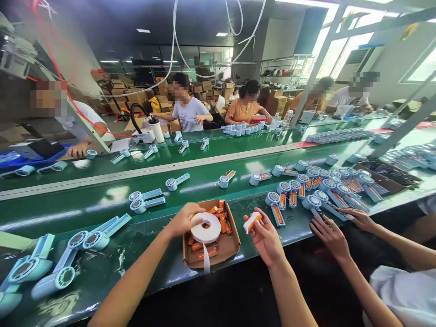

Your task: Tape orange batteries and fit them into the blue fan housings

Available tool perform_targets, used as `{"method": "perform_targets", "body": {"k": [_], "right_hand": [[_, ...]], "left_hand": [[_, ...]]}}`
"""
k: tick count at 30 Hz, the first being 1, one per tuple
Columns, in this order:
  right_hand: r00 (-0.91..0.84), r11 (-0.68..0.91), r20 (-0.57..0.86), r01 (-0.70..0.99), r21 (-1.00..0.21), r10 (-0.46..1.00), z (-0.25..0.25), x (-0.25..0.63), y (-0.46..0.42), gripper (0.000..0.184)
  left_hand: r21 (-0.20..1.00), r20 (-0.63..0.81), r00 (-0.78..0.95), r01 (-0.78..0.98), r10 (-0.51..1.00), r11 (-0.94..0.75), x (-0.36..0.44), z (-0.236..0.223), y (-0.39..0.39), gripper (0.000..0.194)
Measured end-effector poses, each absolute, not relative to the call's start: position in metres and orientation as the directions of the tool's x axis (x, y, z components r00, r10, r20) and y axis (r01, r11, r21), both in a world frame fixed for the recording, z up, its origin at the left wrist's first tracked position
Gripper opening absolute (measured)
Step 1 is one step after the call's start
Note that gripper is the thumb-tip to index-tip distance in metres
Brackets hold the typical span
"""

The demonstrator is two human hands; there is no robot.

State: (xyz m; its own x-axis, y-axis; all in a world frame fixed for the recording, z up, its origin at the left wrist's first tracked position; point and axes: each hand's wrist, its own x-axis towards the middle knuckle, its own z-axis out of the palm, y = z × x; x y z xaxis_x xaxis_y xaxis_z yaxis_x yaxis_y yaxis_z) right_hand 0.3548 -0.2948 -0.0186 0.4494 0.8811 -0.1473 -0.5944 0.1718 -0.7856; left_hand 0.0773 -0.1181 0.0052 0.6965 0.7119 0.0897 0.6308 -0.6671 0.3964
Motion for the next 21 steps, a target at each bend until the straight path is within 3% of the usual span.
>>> {"method": "perform_targets", "body": {"k": [3,8,12,16,18,21], "right_hand": [[0.480,0.196,-0.152,-0.599,-0.776,0.864,-0.019,0.356,-0.296,0.053],[0.525,0.261,-0.085,-0.550,-0.793,0.847,-0.016,0.364,-0.284,0.047],[0.514,0.262,-0.033,-0.491,-0.831,0.857,-0.014,0.368,-0.270,0.053],[0.435,0.273,0.099,-0.358,-0.893,0.895,-0.001,0.363,-0.217,0.049],[0.348,0.263,0.178,-0.215,-0.940,0.920,0.003,0.356,-0.174,0.057],[0.194,0.210,0.226,0.097,-0.973,0.955,0.002,0.341,-0.108,0.052]], "left_hand": [[0.303,0.099,0.463,0.829,0.881,-0.470,0.084,0.012,-0.064,0.042],[0.121,0.034,0.252,0.960,0.967,-0.254,0.074,0.022,0.023,0.038],[0.030,-0.127,0.385,0.923,0.914,-0.384,0.080,0.017,0.047,0.036],[0.061,-0.254,0.599,0.794,0.760,-0.605,0.106,0.008,0.044,0.029],[0.107,-0.290,0.659,0.743,0.694,-0.661,0.116,0.005,0.042,0.026],[0.176,-0.282,0.700,0.710,0.656,-0.682,0.118,0.006,0.042,0.026]]}}
